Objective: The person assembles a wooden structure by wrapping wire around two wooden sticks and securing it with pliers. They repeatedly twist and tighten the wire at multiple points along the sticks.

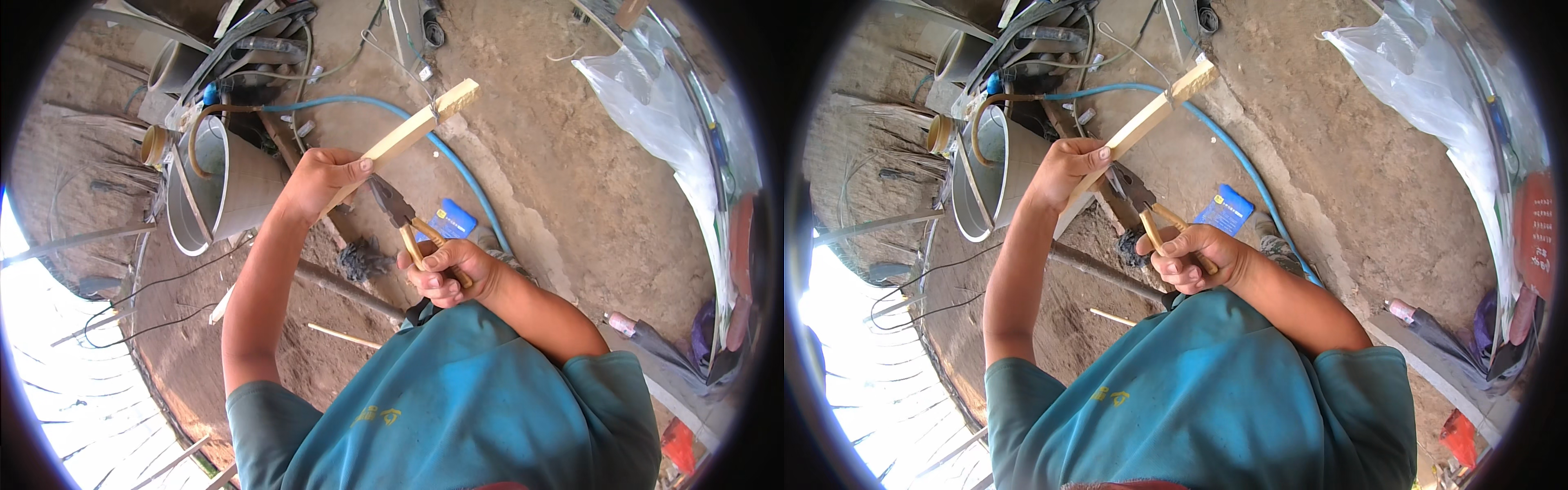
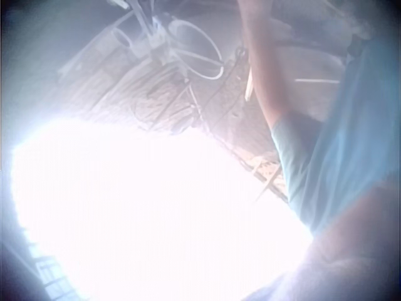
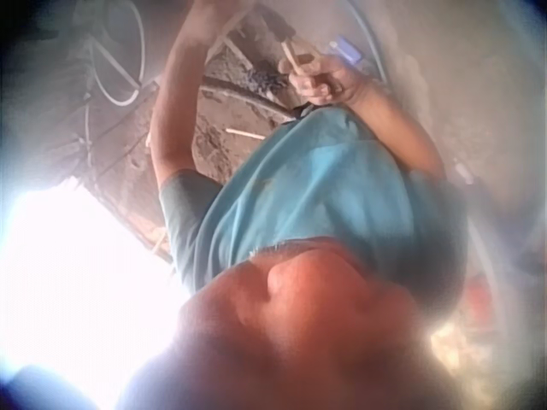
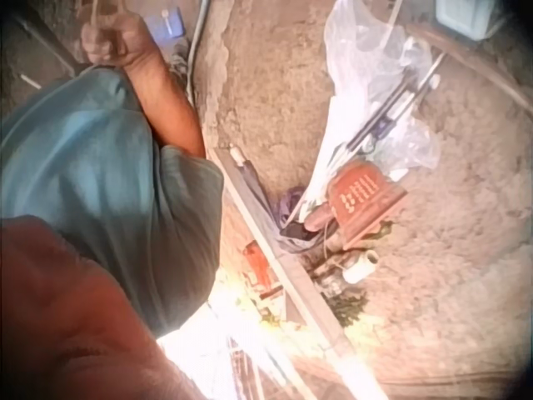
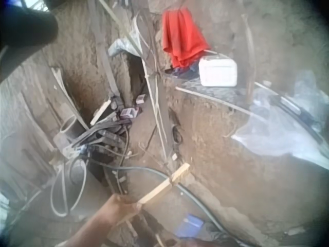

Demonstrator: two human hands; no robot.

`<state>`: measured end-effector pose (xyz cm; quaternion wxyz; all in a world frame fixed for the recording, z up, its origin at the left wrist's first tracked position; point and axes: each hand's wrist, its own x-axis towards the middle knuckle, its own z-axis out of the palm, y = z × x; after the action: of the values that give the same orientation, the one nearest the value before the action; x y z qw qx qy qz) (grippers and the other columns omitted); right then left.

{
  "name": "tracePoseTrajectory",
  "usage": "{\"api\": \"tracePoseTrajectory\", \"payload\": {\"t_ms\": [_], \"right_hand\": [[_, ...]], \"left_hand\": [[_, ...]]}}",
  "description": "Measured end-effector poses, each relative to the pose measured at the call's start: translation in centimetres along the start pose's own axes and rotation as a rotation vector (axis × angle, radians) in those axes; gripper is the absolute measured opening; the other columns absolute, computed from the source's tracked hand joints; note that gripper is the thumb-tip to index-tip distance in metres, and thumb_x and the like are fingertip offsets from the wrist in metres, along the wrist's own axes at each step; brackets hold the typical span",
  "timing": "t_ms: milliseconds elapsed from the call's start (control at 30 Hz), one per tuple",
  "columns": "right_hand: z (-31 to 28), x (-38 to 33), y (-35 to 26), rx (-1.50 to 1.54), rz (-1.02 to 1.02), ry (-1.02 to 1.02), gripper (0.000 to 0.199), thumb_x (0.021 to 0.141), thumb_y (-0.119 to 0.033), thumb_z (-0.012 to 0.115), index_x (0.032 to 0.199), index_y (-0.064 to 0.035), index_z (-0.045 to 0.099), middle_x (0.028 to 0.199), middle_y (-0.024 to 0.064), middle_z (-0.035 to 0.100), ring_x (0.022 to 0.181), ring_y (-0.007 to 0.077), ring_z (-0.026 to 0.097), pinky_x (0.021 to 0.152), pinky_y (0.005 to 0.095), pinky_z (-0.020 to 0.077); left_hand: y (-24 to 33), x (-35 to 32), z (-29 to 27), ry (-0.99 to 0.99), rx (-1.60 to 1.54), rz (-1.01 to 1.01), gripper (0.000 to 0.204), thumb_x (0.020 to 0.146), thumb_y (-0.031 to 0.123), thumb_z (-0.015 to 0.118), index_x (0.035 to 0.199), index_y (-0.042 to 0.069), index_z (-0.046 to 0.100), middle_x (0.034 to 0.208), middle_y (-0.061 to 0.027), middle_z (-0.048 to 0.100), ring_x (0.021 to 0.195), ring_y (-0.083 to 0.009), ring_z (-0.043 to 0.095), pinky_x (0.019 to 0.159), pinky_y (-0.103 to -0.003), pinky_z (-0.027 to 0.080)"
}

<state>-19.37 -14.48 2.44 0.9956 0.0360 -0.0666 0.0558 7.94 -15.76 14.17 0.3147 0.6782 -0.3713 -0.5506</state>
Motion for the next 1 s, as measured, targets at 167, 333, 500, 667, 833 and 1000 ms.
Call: {"api": "tracePoseTrajectory", "payload": {"t_ms": [167,333,500,667,833,1000], "right_hand": [[0.7,-0.7,-1.3,-0.117,-0.005,0.094,0.04,0.105,-0.02,0.065,0.141,-0.0048,0.062,0.084,0.0056,0.067,0.057,0.0102,0.056,0.047,0.0255,0.0458],[1.8,-1.7,-1.5,-0.272,-0.137,0.268,0.034,0.108,-0.029,0.063,0.126,0.0004,0.062,0.098,0.017,0.074,0.07,0.0235,0.074,0.058,0.0397,0.0624],[3.5,-2.4,-1.3,-0.375,-0.121,0.314,0.031,0.109,-0.028,0.062,0.124,-0.0004,0.062,0.117,0.0232,0.073,0.094,0.0329,0.077,0.075,0.0471,0.0664],[4.7,-3.0,-0.3,-1.583,-0.335,0.94,0.034,0.1,-0.025,0.073,0.129,-0.0063,0.067,0.117,0.02,0.067,0.104,0.0371,0.07,0.085,0.0494,0.0601],[4.6,-2.3,0.0,-2.491,-0.55,1.276,0.037,0.091,-0.025,0.08,0.124,-0.0099,0.074,0.123,0.0189,0.06,0.108,0.04,0.062,0.094,0.0511,0.0523],[5.3,-0.7,0.9,-2.547,-0.556,1.353,0.039,0.088,-0.026,0.082,0.123,-0.0103,0.076,0.126,0.0175,0.06,0.109,0.0379,0.06,0.092,0.0492,0.0513]], "left_hand": [[0.0,0.2,0.1,0.002,-0.011,-0.034,0.038,0.098,0.03,0.08,0.108,-0.006,0.075,0.078,-0.0066,0.07,0.063,-0.0123,0.059,0.057,-0.028,0.047],[-0.5,0.7,-0.5,-0.02,0.001,-0.054,0.04,0.098,0.032,0.08,0.11,-0.006,0.075,0.079,-0.0067,0.071,0.061,-0.0123,0.056,0.056,-0.028,0.043],[0.2,0.8,-0.1,-0.026,0.058,-0.058,0.042,0.1,0.036,0.078,0.11,-0.005,0.075,0.082,-0.0074,0.072,0.062,-0.0119,0.057,0.056,-0.028,0.044],[-0.1,1.1,-0.2,0.016,0.091,-0.08,0.044,0.101,0.038,0.075,0.11,-0.005,0.076,0.083,-0.0075,0.073,0.063,-0.0121,0.056,0.057,-0.028,0.045],[0.2,1.1,0.0,0.023,0.131,-0.099,0.047,0.102,0.04,0.075,0.114,-0.006,0.075,0.084,-0.0068,0.072,0.064,-0.012,0.055,0.058,-0.029,0.045],[0.1,1.3,0.3,0.048,0.12,-0.075,0.048,0.103,0.039,0.073,0.115,-0.007,0.074,0.085,-0.0077,0.071,0.062,-0.0119,0.053,0.057,-0.029,0.043]]}}
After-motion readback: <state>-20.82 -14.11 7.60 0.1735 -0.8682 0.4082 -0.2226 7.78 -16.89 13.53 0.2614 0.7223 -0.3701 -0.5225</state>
